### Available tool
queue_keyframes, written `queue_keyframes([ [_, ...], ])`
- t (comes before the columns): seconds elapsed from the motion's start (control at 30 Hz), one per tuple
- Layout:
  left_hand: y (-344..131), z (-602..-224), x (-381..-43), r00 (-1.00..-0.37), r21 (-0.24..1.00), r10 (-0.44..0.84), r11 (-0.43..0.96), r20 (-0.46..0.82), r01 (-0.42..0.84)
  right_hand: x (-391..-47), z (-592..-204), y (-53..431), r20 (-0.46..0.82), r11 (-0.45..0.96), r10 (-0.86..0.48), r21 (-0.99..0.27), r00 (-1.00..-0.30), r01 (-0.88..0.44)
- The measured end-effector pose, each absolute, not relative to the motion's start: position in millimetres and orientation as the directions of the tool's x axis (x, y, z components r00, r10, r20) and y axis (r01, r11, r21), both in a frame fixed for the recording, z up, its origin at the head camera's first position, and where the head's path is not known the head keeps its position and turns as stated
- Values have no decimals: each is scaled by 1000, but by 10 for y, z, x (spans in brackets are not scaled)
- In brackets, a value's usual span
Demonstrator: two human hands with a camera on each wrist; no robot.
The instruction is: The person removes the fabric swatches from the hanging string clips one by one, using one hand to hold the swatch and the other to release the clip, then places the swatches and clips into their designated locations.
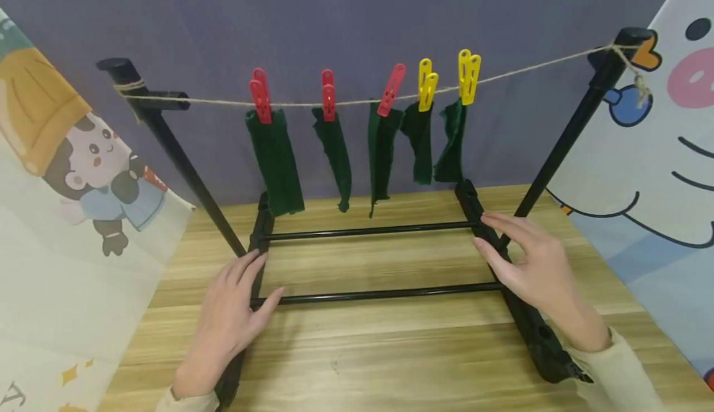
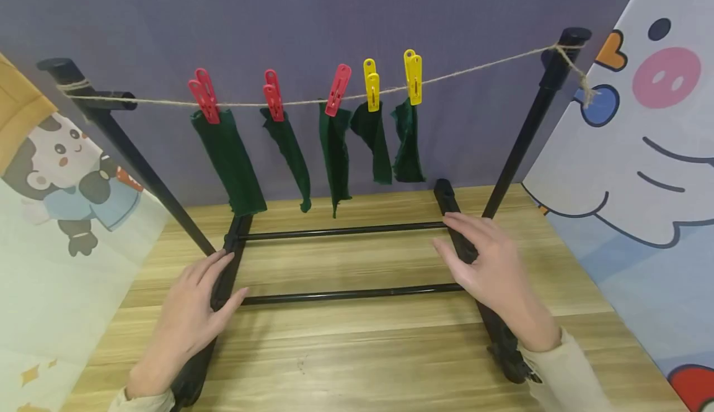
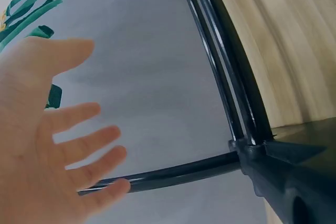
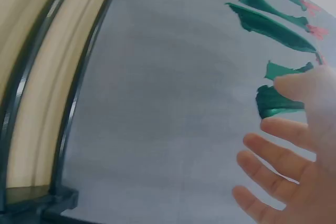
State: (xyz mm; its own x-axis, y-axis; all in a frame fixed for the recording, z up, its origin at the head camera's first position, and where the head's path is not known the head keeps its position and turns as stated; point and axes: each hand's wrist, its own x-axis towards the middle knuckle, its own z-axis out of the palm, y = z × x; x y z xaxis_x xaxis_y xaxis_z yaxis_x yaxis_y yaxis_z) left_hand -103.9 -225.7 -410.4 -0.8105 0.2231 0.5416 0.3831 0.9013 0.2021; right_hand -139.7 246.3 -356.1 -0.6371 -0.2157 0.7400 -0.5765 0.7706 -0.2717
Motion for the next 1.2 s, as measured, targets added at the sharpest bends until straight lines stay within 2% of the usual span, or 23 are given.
queue_keyframes([
  [0.07, -2245, -4090, -1055, -777, 198, 237, 886, 583, 419, -1401, -3502, 2440, 768, 742, -197, -290, -610, -605],
  [0.2, -2217, -4079, -1080, -738, 187, 262, 866, 621, 464, -1399, -3406, 2405, 780, 710, -184, -315, -598, -630],
  [0.77, -2144, -4078, -1128, -729, 230, 259, 836, 633, 498, -1408, -3147, 2227, 775, 654, -220, -334, -593, -679],
  [1.03, -2097, -3932, -1233, -655, 237, 233, 803, 719, 546, -1461, -3013, 2154, 783, 654, -268, -280, -561, -703],
  [1.2, -2089, -3876, -1248, -650, 237, 230, 802, 724, 548, -1465, -2933, 2117, 785, 649, -308, -240, -538, -722],
])
